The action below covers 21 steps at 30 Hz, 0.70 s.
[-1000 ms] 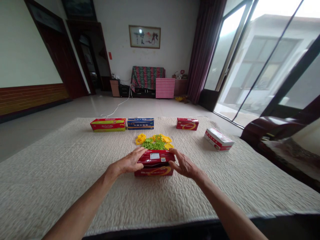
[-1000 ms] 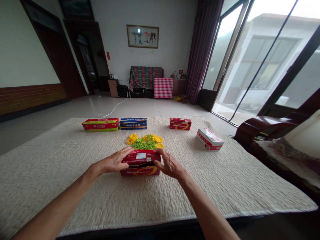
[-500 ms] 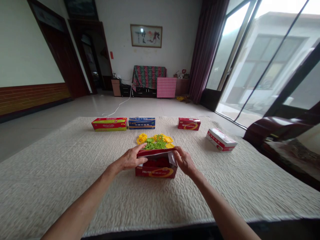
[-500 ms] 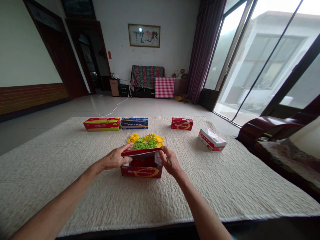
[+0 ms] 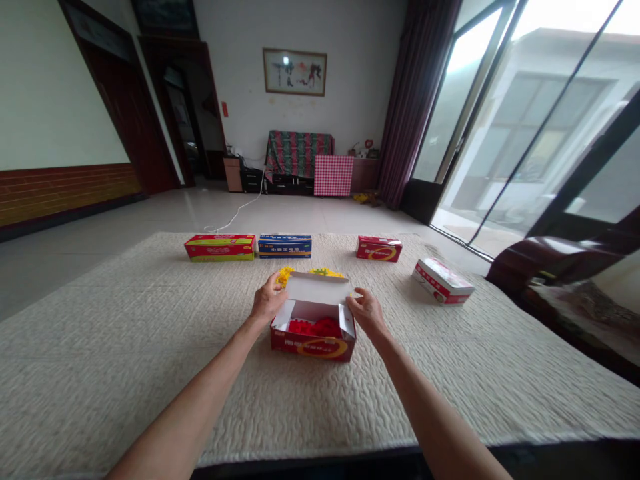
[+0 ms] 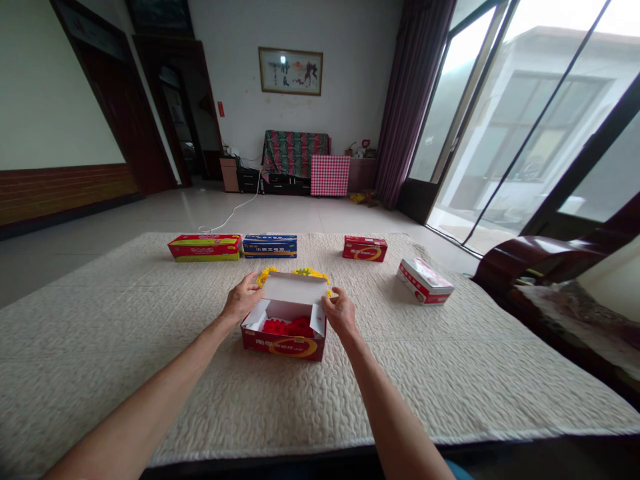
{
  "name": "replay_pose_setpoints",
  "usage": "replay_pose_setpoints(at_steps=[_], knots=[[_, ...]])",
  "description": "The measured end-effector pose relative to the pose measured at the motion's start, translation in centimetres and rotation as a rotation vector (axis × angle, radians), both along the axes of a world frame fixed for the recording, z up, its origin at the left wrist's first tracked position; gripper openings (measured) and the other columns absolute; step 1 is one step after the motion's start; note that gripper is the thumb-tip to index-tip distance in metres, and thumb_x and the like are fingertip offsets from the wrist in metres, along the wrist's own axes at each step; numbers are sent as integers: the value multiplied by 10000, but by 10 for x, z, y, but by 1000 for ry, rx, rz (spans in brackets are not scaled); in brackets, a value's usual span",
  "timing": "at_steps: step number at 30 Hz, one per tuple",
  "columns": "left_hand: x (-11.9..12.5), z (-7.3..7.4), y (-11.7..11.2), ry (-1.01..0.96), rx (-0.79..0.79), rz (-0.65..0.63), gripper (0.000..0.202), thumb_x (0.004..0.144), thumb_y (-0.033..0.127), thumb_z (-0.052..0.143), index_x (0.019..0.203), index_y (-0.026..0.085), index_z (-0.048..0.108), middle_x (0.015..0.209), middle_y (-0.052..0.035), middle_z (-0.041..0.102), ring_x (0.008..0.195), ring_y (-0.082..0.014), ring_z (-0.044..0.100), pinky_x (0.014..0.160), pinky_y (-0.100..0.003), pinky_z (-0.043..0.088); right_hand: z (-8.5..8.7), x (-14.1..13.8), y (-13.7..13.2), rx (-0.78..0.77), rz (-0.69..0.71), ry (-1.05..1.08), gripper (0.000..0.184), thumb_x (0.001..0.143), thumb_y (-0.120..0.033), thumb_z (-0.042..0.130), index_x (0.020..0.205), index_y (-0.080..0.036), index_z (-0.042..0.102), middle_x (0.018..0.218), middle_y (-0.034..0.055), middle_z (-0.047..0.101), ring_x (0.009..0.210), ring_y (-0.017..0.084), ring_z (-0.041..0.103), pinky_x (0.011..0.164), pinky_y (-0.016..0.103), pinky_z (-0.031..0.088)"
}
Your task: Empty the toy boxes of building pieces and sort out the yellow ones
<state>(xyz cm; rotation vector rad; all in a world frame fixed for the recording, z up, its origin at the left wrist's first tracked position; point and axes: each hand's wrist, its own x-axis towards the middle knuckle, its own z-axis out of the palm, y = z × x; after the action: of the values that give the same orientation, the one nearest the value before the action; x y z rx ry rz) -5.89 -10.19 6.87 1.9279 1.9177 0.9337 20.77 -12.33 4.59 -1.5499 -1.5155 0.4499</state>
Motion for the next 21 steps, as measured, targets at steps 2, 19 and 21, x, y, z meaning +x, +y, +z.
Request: replay_pose_setpoints(at_steps=[2,19,21], knots=[[-1,1,-2,115,32,-48,323,849,244,524,1142,213,655,1077,-71,715,987,-212,665,871,-304,497,4,0,-4,27,-48,-56,422,788,-345,549,1167,-163,595,893,83,683,725,203,631,625,315,485],[-6,29,-28,217,-95,-350,430,776,378,573,1129,138,622,1202,-144,645,1138,-297,601,955,-353,471,37,-23,-60,-55,127,-377,498,753,-202,566,1249,-165,530,1194,174,640,1051,296,605,881,445,442],[-12,33,-27,209,-38,-289,389,787,343,556,1123,166,642,1226,-113,648,1165,-270,593,990,-326,452,34,-14,-60,9,141,-303,424,777,-166,519,1198,-175,568,1171,146,654,1026,258,628,880,405,466]])
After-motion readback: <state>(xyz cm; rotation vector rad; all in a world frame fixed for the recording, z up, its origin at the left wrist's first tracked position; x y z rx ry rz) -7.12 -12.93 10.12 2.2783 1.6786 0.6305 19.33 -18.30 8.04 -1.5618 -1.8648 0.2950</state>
